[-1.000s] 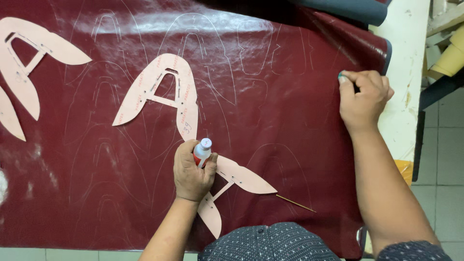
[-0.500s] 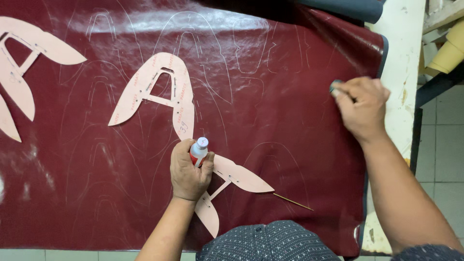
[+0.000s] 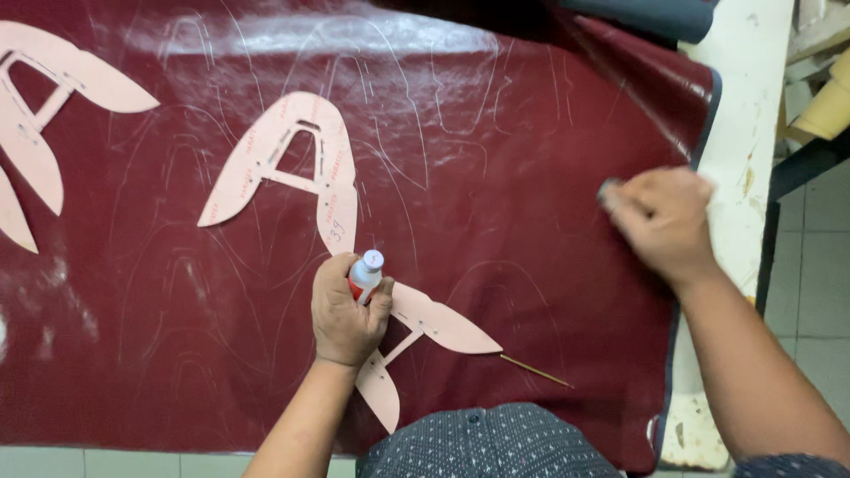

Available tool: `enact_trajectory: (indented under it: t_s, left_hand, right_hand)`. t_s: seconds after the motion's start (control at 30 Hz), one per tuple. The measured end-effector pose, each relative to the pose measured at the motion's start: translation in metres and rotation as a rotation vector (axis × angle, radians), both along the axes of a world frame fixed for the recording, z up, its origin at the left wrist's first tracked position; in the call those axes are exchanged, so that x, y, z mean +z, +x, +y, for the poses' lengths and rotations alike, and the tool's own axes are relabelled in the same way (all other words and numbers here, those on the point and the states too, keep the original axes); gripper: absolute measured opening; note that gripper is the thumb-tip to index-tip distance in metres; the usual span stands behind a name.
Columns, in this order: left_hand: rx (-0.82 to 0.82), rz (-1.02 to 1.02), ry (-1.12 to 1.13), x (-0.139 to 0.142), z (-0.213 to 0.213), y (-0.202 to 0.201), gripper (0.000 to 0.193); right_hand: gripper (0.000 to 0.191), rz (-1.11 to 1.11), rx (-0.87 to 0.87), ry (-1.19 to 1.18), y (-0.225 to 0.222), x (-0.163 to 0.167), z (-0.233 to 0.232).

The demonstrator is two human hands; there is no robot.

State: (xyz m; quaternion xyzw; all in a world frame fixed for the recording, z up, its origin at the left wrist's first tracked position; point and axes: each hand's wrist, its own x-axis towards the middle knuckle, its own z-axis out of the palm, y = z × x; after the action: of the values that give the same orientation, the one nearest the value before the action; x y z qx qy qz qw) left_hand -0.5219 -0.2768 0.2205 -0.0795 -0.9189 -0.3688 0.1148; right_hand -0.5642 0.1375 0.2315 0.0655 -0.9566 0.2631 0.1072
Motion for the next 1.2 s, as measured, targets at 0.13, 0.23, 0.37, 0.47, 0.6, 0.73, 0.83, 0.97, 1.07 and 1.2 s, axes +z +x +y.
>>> enact_trajectory:
  t_s: [0.13,0.23,0.37,0.47,0.6,0.73,0.83,0.97,1.07,1.2]
  left_hand:
    - [-0.006,0.002,-0.009,-0.001,0.001,-0.002,0.053]
    - [-0.016,0.004,-0.010,-0.001,0.001,-0.002,0.052]
    - [-0.014,-0.004,-0.015,0.000,0.002,-0.001,0.052]
    - [0.000,-0.033,-0.012,0.000,0.003,-0.001,0.050]
    - [0.002,-0.019,-0.017,0.001,0.003,-0.001,0.051]
    - [-0.001,-0.025,-0.017,0.001,0.003,-0.002,0.052]
    - [0.001,-0.004,-0.021,0.000,0.003,-0.005,0.052]
    - [0.001,-0.014,-0.019,0.003,0.004,-0.001,0.052]
    - [0.005,-0.016,-0.009,0.003,0.004,-0.001,0.052]
    - [-0.001,-0.012,-0.012,0.002,0.005,-0.003,0.051]
  right_hand:
    - [0.013,-0.260,-0.157,-0.271,0.000,0.005,0.000]
    - [0.010,-0.071,0.147,0.027,0.010,0.008,-0.002]
    - [0.009,-0.017,-0.016,0.057,0.019,0.005,-0.003]
    - [0.007,-0.051,0.146,-0.018,0.024,-0.001,-0.004]
    - [0.006,0.010,0.004,0.053,0.030,-0.005,-0.005]
    - [0.005,0.009,0.117,0.024,0.031,-0.005,-0.012]
    - [0.008,0.063,0.052,0.059,0.012,-0.004,-0.007]
    - [0.008,0.099,-0.078,0.049,-0.005,-0.005,-0.002]
    - [0.014,0.082,-0.033,0.081,0.013,-0.007,-0.013]
    - [0.008,0.042,0.035,0.027,0.049,-0.003,-0.030]
